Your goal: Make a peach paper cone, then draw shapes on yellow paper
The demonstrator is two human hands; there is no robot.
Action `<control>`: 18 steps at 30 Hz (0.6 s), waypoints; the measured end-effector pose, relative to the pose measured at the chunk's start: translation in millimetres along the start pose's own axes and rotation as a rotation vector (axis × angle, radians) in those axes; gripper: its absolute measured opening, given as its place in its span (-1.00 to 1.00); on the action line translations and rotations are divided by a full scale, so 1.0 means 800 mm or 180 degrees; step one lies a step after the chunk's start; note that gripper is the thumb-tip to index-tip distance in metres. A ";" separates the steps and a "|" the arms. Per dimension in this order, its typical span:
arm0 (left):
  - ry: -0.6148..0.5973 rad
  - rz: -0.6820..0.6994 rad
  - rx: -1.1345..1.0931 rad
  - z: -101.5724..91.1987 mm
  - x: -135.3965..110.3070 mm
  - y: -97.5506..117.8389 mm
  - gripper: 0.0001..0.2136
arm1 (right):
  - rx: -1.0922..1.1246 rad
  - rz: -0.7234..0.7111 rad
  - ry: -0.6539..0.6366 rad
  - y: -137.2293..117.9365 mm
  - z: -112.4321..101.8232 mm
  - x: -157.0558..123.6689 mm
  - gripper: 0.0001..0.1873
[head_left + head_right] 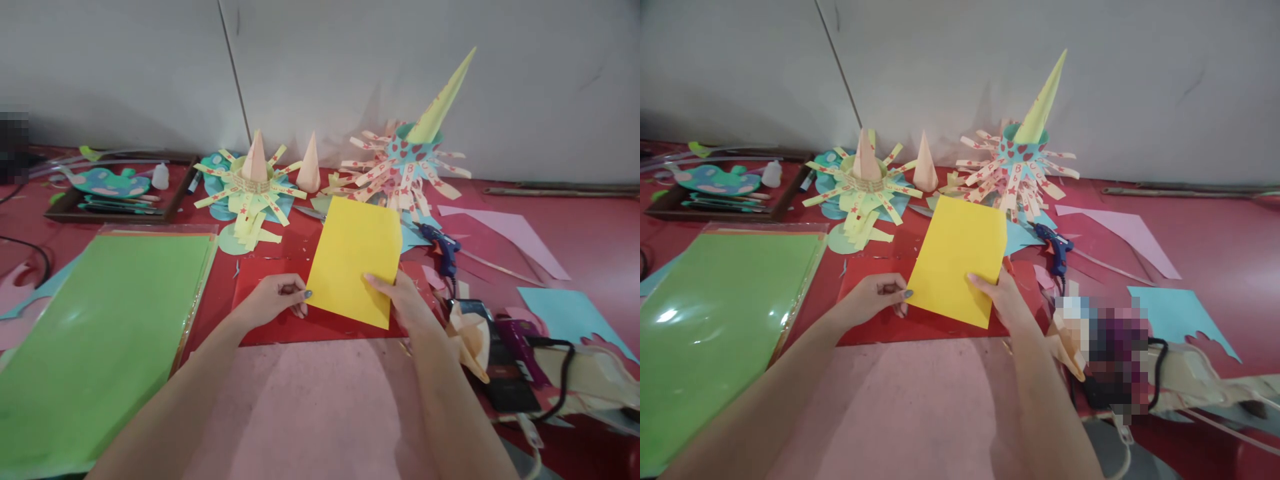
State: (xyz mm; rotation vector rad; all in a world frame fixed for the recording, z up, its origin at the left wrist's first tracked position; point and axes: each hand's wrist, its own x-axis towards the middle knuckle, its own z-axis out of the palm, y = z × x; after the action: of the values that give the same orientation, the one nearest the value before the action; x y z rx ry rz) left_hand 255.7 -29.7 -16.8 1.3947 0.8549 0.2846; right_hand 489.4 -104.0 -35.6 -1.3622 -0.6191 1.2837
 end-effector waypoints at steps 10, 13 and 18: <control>0.0149 -0.0034 -0.0243 0.000 0.000 0.001 -0.83 | -0.0317 -0.0836 0.0447 0.007 0.000 0.007 -0.72; 0.0130 -0.0035 -0.0253 -0.001 0.000 0.001 -0.83 | -0.0287 -0.0843 0.0532 0.007 0.002 0.005 -0.71; 0.0010 -0.0121 -0.0200 -0.002 0.001 -0.001 -0.83 | -0.0151 -0.0761 0.0435 0.004 0.003 0.001 -0.70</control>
State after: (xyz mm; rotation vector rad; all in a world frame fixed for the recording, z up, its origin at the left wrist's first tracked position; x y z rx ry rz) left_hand 254.8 -28.4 -17.5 1.3184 0.8671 0.2821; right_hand 486.3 -103.2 -38.0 -1.3573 -0.6982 0.9818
